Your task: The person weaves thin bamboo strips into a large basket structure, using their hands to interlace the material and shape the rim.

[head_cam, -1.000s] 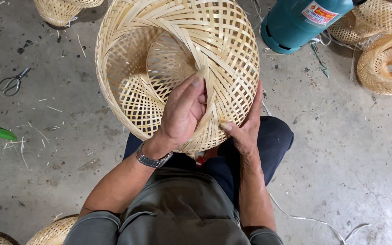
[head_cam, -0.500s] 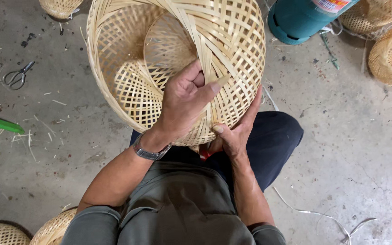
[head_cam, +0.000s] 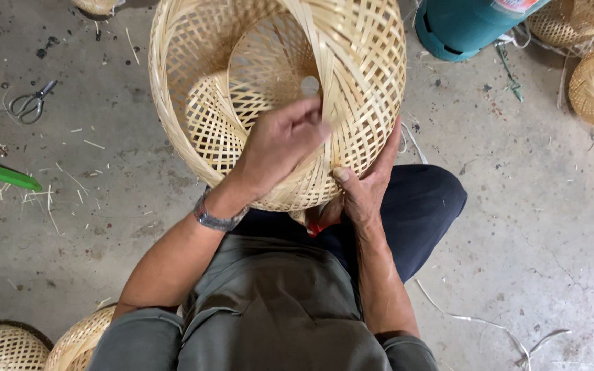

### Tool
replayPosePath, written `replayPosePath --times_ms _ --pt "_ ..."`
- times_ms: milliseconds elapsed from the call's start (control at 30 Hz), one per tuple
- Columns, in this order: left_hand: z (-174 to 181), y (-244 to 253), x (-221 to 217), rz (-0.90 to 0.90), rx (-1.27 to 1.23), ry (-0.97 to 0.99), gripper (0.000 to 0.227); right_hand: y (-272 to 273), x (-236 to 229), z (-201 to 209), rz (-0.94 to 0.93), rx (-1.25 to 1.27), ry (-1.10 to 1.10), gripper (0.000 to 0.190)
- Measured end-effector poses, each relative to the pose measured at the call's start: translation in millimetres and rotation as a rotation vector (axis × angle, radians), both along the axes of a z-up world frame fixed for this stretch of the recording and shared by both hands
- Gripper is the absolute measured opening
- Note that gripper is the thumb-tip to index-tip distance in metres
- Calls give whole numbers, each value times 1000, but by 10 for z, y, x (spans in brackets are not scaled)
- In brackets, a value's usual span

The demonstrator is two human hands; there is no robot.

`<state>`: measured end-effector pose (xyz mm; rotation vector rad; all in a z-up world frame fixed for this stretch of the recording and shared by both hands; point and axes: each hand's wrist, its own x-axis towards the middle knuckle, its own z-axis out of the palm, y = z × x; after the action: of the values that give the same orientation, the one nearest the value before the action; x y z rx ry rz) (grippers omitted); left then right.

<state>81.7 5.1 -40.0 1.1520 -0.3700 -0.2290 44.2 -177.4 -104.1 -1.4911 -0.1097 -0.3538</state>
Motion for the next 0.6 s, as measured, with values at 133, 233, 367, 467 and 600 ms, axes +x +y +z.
replayPosePath --times_ms 133,233,367,467,600 --pt "-233 -104 -98 168 238 -51 21 26 -38 -8 10 32 28 138" --pt "-278 -99 -156 194 335 -74 17 17 -69 -16 31 74 25 140" --pt "-176 36 -82 -125 -31 -49 36 -25 -94 -116 13 90 -21 143" --pt "-14 14 39 9 -335 157 63 -37 -126 -210 -16 42 -46 146" --pt "206 -41 61 -2 -647 32 71 23 -212 -297 -19 27 -69 150"
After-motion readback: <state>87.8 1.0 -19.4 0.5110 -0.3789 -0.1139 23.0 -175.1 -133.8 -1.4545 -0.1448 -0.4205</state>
